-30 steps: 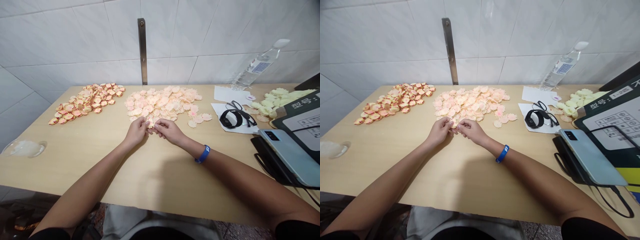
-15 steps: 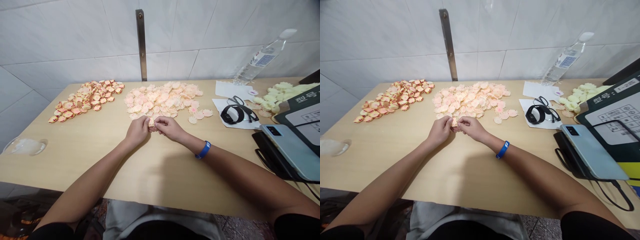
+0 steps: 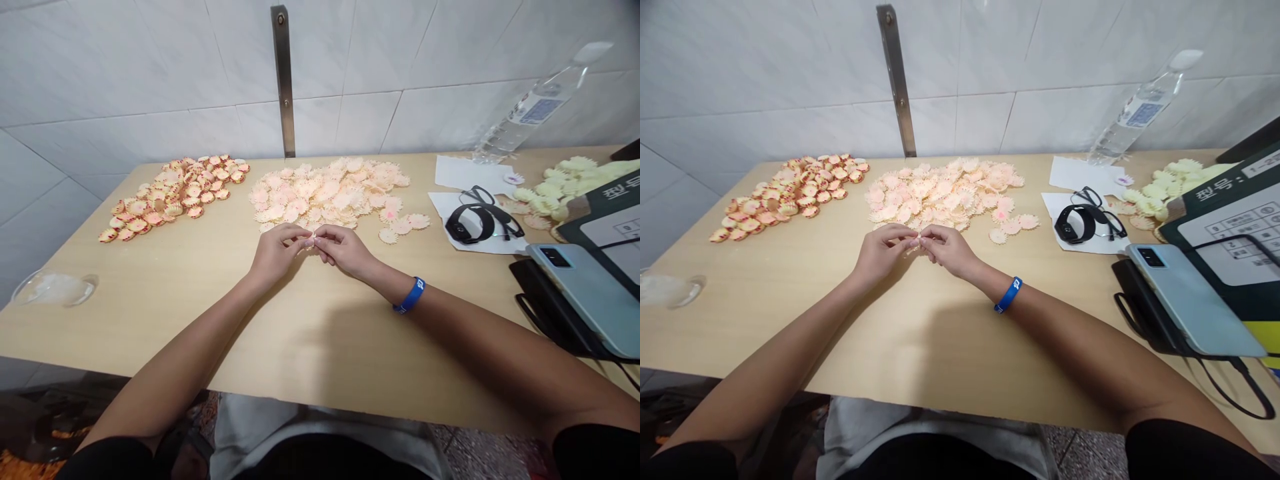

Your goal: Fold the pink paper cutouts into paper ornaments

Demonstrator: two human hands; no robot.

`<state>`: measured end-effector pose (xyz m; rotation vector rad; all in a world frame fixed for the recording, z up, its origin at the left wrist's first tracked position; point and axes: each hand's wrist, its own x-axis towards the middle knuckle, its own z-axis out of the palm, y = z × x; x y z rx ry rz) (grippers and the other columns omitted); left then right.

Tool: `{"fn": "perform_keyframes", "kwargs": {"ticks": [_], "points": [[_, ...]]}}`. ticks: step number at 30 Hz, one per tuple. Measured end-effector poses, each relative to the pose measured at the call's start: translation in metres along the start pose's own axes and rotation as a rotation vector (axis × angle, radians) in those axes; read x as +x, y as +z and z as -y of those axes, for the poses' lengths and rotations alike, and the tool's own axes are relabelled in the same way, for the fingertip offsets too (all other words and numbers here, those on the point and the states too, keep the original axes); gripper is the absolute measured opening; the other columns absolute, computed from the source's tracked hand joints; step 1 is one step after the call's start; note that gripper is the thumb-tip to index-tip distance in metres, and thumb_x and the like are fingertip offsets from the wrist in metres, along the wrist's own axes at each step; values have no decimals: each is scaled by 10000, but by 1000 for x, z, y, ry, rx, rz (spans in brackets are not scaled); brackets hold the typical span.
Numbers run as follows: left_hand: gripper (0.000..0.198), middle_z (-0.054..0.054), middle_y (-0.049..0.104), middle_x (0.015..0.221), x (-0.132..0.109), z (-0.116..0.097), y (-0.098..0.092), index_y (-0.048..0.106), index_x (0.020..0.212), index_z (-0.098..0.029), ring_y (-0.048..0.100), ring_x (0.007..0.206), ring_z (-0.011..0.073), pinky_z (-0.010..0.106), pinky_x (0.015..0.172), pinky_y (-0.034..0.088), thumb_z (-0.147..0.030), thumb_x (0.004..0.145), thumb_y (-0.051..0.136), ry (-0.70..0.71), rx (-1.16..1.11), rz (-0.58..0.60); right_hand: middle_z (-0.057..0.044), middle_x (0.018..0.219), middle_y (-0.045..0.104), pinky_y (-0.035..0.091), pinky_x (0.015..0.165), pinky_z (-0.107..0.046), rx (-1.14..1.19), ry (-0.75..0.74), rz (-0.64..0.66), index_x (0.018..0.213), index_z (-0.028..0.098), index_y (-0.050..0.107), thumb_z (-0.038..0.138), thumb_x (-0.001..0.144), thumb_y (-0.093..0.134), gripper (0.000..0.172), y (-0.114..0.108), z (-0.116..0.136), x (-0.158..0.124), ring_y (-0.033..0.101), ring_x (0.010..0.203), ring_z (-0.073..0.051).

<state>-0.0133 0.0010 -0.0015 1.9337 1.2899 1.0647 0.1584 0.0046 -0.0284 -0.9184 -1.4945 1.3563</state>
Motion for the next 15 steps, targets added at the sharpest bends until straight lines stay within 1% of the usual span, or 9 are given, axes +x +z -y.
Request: {"fn": "perform_keyframes", "kwargs": {"ticks": [4, 7, 9, 12, 15], "points": [[117, 32, 708, 771, -1, 1, 4, 756, 742, -185, 623, 769, 172, 275, 708, 467, -296, 730, 719, -130, -89, -30, 41, 542, 529, 329, 421, -201, -18, 0, 8, 784, 160, 615, 416, 813, 646, 259, -1, -1, -1, 439, 452, -64], [132, 25, 695, 727, -1, -1, 5, 737, 696, -172, 610, 731, 165, 271, 688, 456, -298, 725, 715, -158, -133, -23, 43, 518, 519, 326, 425, -201, -38, -5, 16, 788, 160, 618, 407, 824, 643, 251, -3, -3, -1, 444, 454, -70], [133, 22, 689, 720, 0, -1, 3, 721, 684, -165, 603, 726, 160, 267, 692, 453, -288, 732, 702, -155, -151, -51, 42, 519, 518, 329, 426, -199, -38, -7, 15, 782, 164, 610, 404, 826, 644, 246, -3, -5, 0, 461, 462, -75], [147, 15, 660, 674, 5, 3, -3, 699, 693, -152, 581, 679, 148, 262, 670, 445, -286, 750, 682, -192, -186, -149, 34, 552, 541, 348, 420, -193, -10, 1, -7, 737, 172, 577, 392, 808, 658, 246, -3, -7, 1, 486, 471, -75], [190, 22, 650, 679, 13, 15, -13, 700, 761, -137, 571, 647, 145, 261, 635, 446, -320, 785, 651, -269, -227, -306, 29, 552, 551, 359, 409, -189, 5, 21, -22, 691, 172, 560, 375, 776, 678, 250, -2, -7, 2, 490, 459, -71]]}}
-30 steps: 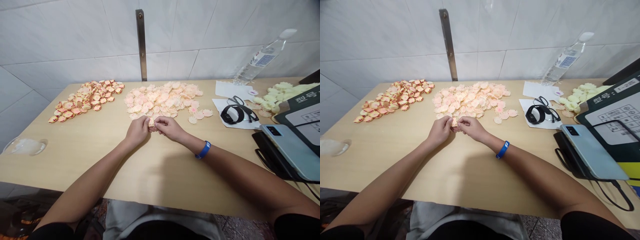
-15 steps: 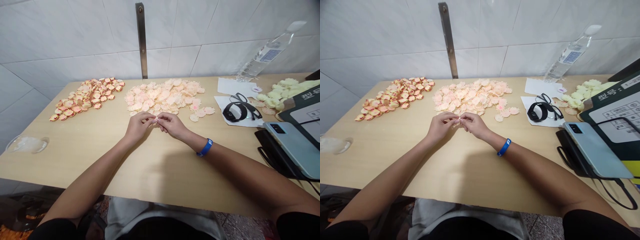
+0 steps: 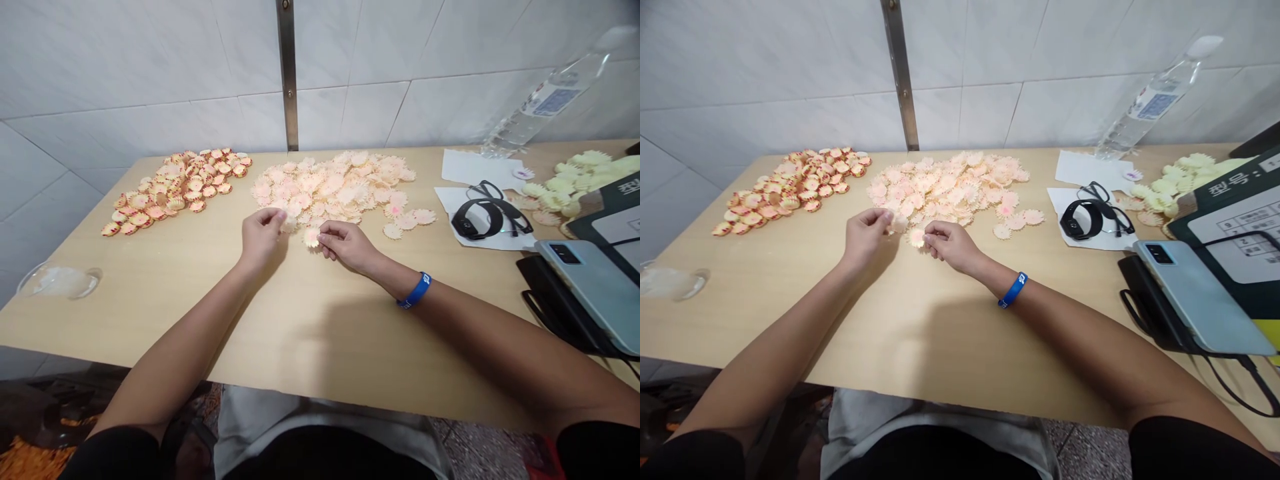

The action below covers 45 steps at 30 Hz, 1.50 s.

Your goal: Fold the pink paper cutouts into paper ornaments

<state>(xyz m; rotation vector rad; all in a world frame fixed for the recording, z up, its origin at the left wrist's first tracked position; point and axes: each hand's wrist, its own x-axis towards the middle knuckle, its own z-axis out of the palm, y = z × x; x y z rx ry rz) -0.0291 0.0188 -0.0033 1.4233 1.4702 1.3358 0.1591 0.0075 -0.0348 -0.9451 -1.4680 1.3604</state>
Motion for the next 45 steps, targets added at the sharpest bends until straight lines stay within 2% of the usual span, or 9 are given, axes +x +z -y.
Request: {"fn": "perform_keyframes", "kwargs": {"ticks": [3, 7, 10, 14, 18, 25, 34, 39, 45], "points": [[234, 78, 711, 929, 9, 6, -7, 722, 912, -139, 627, 822, 177, 268, 725, 476, -332, 801, 650, 65, 46, -87, 17, 557, 568, 363, 402, -192, 10, 21, -25, 674, 167, 576, 380, 761, 689, 256, 1, 1, 1, 504, 458, -75], [304, 104, 672, 1186, 5, 2, -4, 711, 1061, -170, 611, 1016, 196, 273, 827, 469, -360, 855, 595, 193, 174, 17, -2, 596, 599, 366, 399, -198, 15, 32, -70, 680, 161, 601, 386, 765, 689, 256, 2, 1, 2, 501, 455, -73], [300, 76, 712, 944, -4, -4, 3, 713, 936, -157, 617, 859, 181, 270, 745, 468, -416, 843, 592, 135, 138, 213, 4, 589, 597, 366, 411, -203, 0, 14, -56, 713, 160, 617, 386, 780, 673, 242, 2, 2, 0, 491, 454, -72], [326, -2, 573, 595, -9, -8, 8, 637, 652, -149, 501, 584, 122, 248, 553, 375, -460, 701, 722, -9, 60, 443, 33, 528, 550, 381, 450, -208, -54, -27, 22, 767, 160, 638, 381, 817, 643, 227, 2, 4, -3, 470, 456, -71], [376, -16, 506, 506, -11, -8, 7, 576, 540, -157, 456, 514, 109, 253, 512, 342, -466, 696, 724, -47, 42, 424, 15, 592, 581, 397, 453, -212, -31, -28, 29, 758, 160, 624, 429, 807, 656, 275, 2, 5, -4, 507, 492, -80], [246, 51, 665, 639, -12, -5, 9, 663, 648, -144, 578, 583, 134, 265, 595, 458, -343, 786, 620, -29, -62, 465, 20, 577, 569, 390, 429, -204, -15, -2, 1, 779, 159, 632, 481, 785, 683, 325, 2, 2, -1, 495, 476, -77], [324, -7, 559, 500, -16, -9, 10, 560, 568, -169, 515, 487, 114, 249, 497, 390, -373, 610, 809, -185, -74, 352, 6, 636, 594, 405, 444, -202, -1, 9, 16, 778, 160, 619, 480, 785, 686, 327, 1, 3, -3, 519, 513, -81], [371, 35, 611, 546, -20, -7, 12, 563, 583, -164, 575, 526, 139, 259, 537, 422, -423, 848, 570, -57, 79, 356, -8, 681, 641, 411, 480, -197, -51, 6, 70, 797, 158, 630, 414, 823, 654, 259, 3, 5, -5, 518, 542, -75], [336, 30, 640, 641, -20, -2, 15, 599, 678, -170, 613, 659, 164, 263, 627, 463, -379, 908, 470, 109, 151, 371, 0, 662, 633, 398, 444, -193, -27, 31, 7, 804, 172, 581, 417, 776, 699, 273, 4, 3, -3, 521, 514, -78]]}}
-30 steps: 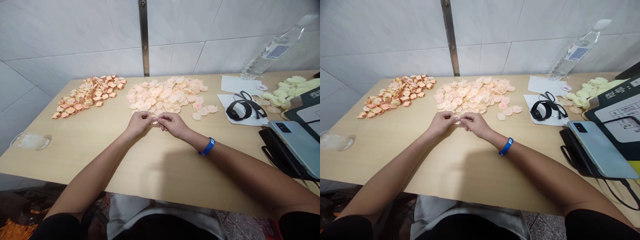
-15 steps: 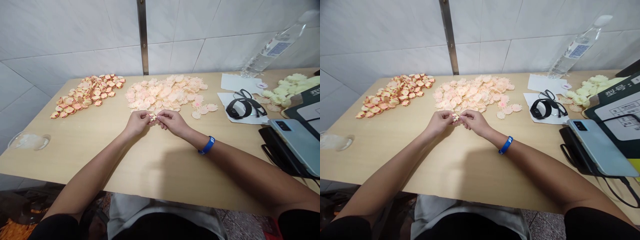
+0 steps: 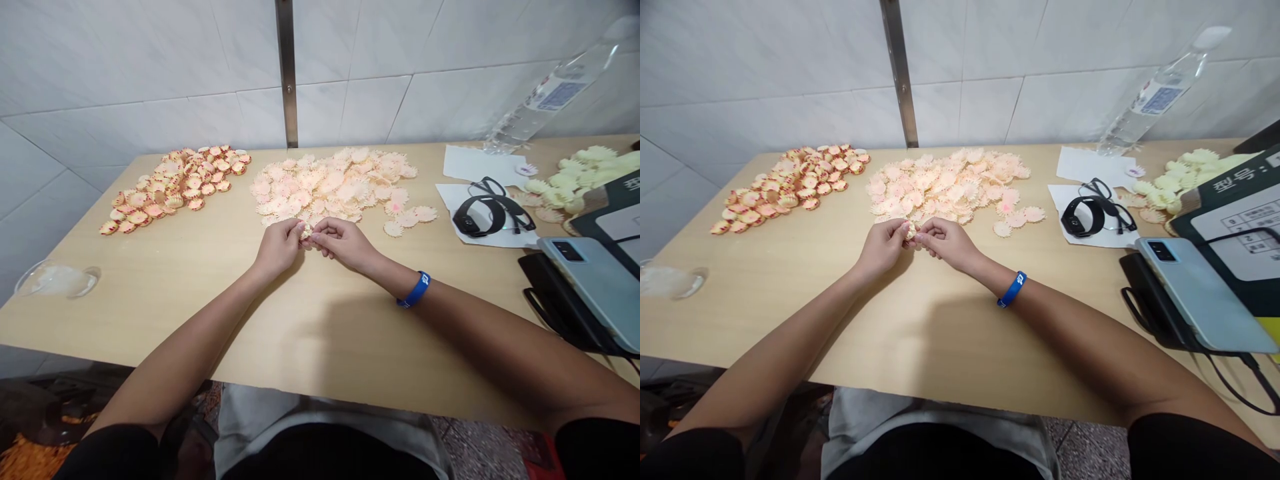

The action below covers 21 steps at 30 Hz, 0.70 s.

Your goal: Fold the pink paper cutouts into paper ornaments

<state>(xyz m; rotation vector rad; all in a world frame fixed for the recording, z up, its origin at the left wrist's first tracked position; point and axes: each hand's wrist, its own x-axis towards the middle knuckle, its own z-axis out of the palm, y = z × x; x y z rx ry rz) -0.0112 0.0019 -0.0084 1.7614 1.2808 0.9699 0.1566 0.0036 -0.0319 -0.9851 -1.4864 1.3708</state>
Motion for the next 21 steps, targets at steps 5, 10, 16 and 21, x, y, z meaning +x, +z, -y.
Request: {"fn": "perform_keyframes", "kwargs": {"ticks": [5, 10, 16, 21], "points": [[250, 48, 666, 767, 3, 0, -2, 681, 707, -167, 607, 762, 176, 268, 658, 481, -375, 823, 603, 24, -33, -56, 30, 613, 571, 388, 422, -194, 21, -1, -32, 805, 180, 575, 402, 751, 711, 266, -1, -1, 1, 522, 492, -81], [221, 9, 644, 677, 2, -5, -2, 676, 832, -157, 596, 647, 143, 280, 652, 505, -303, 682, 749, -146, -257, -96, 19, 616, 580, 395, 444, -200, 27, -19, 15, 791, 166, 627, 399, 773, 685, 241, -2, -1, 1, 505, 503, -74], [231, -37, 579, 583, 4, 1, -2, 578, 908, -177, 608, 609, 134, 299, 691, 523, -287, 740, 691, -203, -381, 7, 9, 590, 591, 395, 444, -203, 50, -18, 18, 704, 164, 598, 406, 762, 698, 267, -5, -2, 3, 519, 501, -80], [152, 53, 690, 961, 2, -2, -6, 650, 914, -197, 636, 892, 178, 277, 741, 501, -274, 783, 648, 21, -48, -140, 15, 593, 595, 391, 430, -200, 71, 4, -14, 731, 168, 600, 434, 753, 700, 285, -4, 2, 3, 495, 474, -69]]}}
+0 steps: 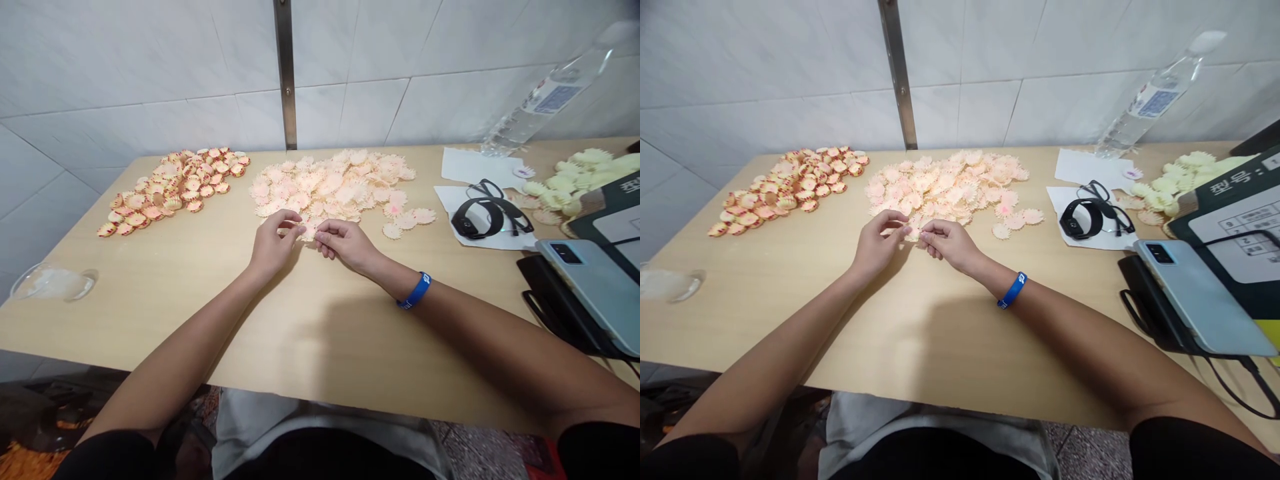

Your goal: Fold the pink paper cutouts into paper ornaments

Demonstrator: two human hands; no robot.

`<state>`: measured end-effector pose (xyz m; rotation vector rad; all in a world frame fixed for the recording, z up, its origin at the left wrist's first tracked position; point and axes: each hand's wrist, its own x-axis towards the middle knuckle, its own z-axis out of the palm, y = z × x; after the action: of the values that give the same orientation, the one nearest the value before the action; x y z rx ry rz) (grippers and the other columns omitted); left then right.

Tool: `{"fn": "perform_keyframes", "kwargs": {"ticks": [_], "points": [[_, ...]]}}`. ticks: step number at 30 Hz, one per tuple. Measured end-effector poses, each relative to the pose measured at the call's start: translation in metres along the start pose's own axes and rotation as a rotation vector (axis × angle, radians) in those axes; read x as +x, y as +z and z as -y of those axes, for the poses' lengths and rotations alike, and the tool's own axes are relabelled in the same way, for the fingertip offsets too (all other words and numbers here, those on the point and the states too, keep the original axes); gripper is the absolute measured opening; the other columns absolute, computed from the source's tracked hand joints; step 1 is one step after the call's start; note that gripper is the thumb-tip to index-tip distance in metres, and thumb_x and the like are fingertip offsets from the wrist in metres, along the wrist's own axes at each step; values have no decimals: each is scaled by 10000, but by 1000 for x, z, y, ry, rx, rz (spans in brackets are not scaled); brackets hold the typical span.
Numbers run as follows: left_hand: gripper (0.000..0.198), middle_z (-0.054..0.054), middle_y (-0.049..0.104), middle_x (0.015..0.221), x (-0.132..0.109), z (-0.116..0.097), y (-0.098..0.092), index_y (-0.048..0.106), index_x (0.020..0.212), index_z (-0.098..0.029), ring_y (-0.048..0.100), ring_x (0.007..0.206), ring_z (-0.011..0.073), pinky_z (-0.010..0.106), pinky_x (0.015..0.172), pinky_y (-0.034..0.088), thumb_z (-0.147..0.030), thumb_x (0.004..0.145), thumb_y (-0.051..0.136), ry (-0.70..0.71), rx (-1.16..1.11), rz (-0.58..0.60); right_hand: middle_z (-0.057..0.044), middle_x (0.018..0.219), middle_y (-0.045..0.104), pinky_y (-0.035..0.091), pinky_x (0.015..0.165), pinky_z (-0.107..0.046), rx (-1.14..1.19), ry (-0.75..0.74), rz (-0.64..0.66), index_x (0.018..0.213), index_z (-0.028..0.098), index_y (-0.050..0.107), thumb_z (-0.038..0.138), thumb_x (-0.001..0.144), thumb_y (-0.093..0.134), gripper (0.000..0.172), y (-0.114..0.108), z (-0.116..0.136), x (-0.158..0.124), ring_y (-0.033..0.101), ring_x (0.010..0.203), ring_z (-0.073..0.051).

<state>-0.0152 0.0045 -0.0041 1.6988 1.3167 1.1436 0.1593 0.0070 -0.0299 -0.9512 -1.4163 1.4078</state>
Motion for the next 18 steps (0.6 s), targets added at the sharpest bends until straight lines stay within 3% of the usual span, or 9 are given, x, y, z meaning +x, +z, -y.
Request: {"fn": "perform_keyframes", "kwargs": {"ticks": [3, 7, 10, 13, 16, 18], "points": [[138, 60, 687, 980, -2, -5, -2, 727, 849, -204, 623, 946, 196, 272, 737, 486, -309, 784, 666, 66, 111, -5, 11, 596, 595, 389, 425, -202, 6, 2, -11, 727, 168, 612, 448, 733, 709, 296, 0, 0, 1, 500, 478, -75], [134, 45, 668, 876, -3, -4, 1, 761, 805, -217, 615, 842, 187, 287, 713, 472, -325, 751, 704, 26, 77, 67, 9, 584, 585, 380, 429, -205, -10, -13, 18, 691, 170, 623, 448, 732, 706, 293, -1, -4, 2, 487, 478, -76], [102, 28, 632, 770, -3, -3, 3, 743, 713, -208, 587, 775, 173, 289, 712, 458, -291, 747, 692, 30, 81, 58, 2, 598, 596, 385, 436, -206, -18, -19, 27, 704, 170, 618, 435, 740, 702, 281, -1, -6, 2, 508, 498, -85], [117, 23, 619, 751, 2, -4, -1, 705, 675, -187, 573, 764, 163, 280, 716, 451, -244, 762, 652, 45, 113, -54, 5, 604, 601, 388, 435, -202, -24, -10, 30, 710, 173, 588, 423, 746, 701, 277, -2, -8, 2, 523, 500, -86], [120, 38, 639, 797, 12, -1, -14, 681, 715, -164, 585, 811, 169, 279, 757, 458, -240, 783, 618, 13, 101, -309, -1, 614, 614, 393, 433, -199, -25, 9, 24, 682, 178, 551, 422, 744, 702, 294, -2, -7, 2, 527, 496, -85], [125, 51, 655, 843, 18, 3, -23, 674, 747, -159, 592, 843, 178, 282, 775, 459, -255, 792, 607, 7, 124, -394, -6, 615, 617, 396, 431, -202, -27, 25, 12, 665, 178, 545, 424, 737, 707, 304, -2, -7, 2, 525, 493, -86]]}}
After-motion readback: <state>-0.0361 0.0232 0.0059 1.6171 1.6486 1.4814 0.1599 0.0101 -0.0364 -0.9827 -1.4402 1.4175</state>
